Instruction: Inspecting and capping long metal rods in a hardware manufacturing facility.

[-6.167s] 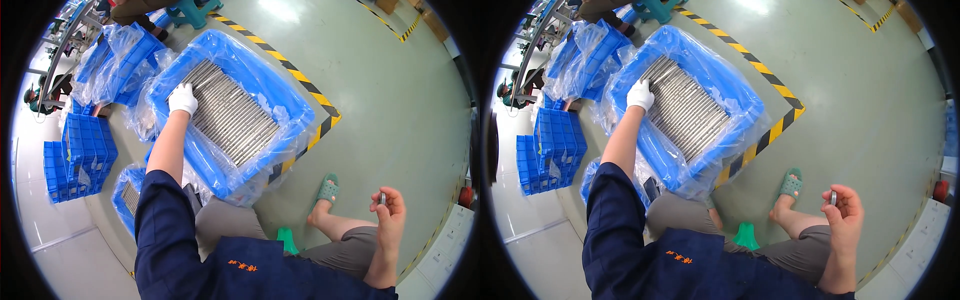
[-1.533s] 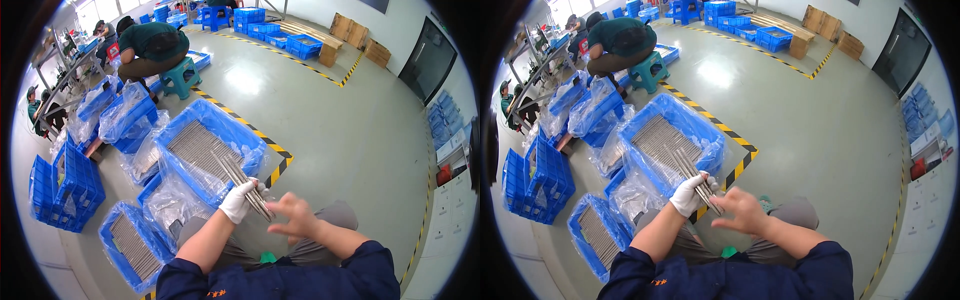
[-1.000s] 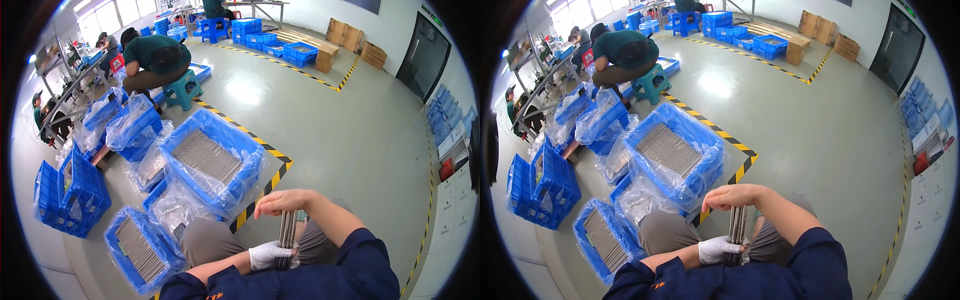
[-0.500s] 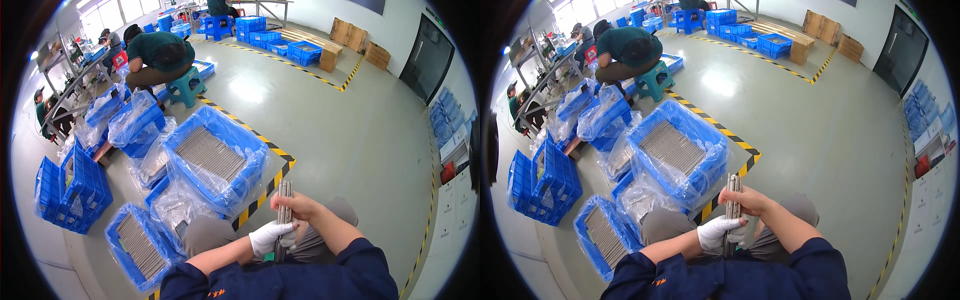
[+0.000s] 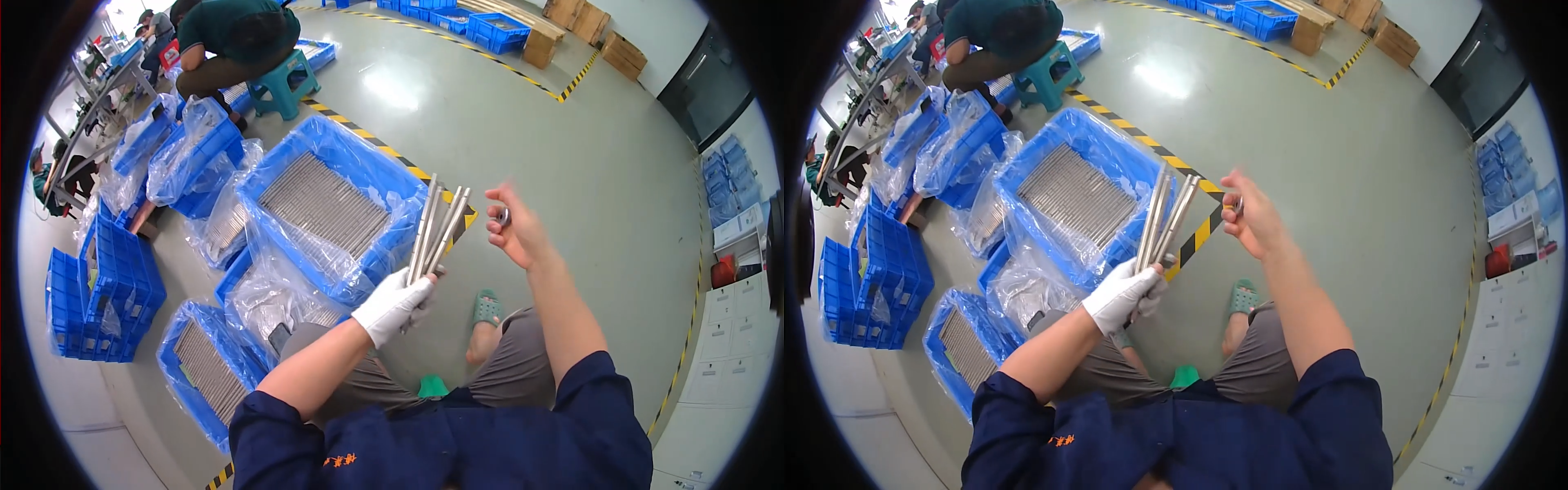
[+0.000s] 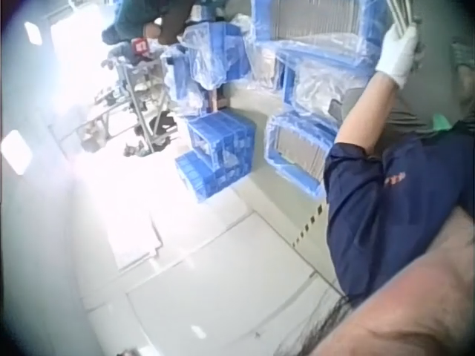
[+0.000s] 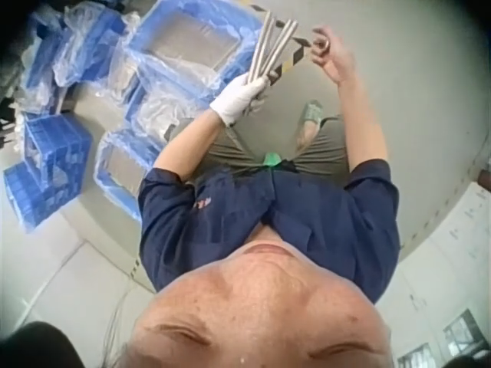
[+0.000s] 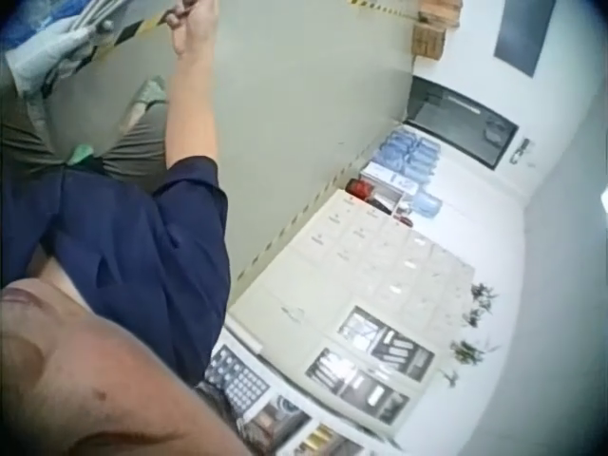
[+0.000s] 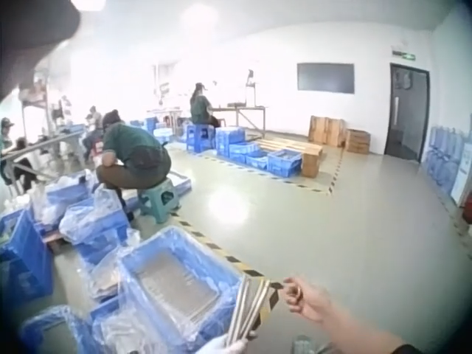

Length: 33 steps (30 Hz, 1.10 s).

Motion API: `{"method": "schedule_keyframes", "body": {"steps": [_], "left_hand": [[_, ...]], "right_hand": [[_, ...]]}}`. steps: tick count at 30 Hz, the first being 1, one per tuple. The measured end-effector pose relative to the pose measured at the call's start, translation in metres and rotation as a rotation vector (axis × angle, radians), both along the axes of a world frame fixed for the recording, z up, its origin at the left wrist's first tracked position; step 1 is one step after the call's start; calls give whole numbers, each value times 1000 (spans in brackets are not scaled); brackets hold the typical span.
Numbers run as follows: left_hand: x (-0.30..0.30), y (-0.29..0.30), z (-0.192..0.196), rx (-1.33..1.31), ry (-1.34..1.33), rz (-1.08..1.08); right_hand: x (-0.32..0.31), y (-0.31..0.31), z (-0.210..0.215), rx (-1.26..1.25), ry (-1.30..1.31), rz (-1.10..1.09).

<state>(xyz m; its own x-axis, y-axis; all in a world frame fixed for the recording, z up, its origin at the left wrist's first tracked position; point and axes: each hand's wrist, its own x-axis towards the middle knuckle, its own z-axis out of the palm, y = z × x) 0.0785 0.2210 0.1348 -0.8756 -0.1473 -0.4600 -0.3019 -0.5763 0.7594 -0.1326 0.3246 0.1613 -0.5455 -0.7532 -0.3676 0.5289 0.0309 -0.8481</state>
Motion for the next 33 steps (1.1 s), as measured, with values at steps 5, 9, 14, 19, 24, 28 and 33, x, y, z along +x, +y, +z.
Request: {"method": "schedule_keyframes", "body": {"steps": [5, 9, 14, 19, 24, 28, 33], "left_hand": [[-5, -22, -18, -122, -19, 77], [-6, -27, -24, -183, 6, 87], [-5, -30, -19, -121, -7, 130], [-5, -26, -15, -92, 4, 93], [-4, -24, -13, -100, -20, 80], [-3, -18, -12, -101, -3, 103], [-3, -14, -5, -120, -40, 142]], "right_hand": [[3, -3, -49, 242, 872, 510], [19, 2, -57, 440, 1541, 904], [7, -3, -31, 481, 890, 489], [-2, -7, -18, -188, 113, 45], [3, -7, -17, -181, 232, 49], [17, -6, -20, -48, 733, -34], [29, -6, -21, 8, 649, -32]]}}
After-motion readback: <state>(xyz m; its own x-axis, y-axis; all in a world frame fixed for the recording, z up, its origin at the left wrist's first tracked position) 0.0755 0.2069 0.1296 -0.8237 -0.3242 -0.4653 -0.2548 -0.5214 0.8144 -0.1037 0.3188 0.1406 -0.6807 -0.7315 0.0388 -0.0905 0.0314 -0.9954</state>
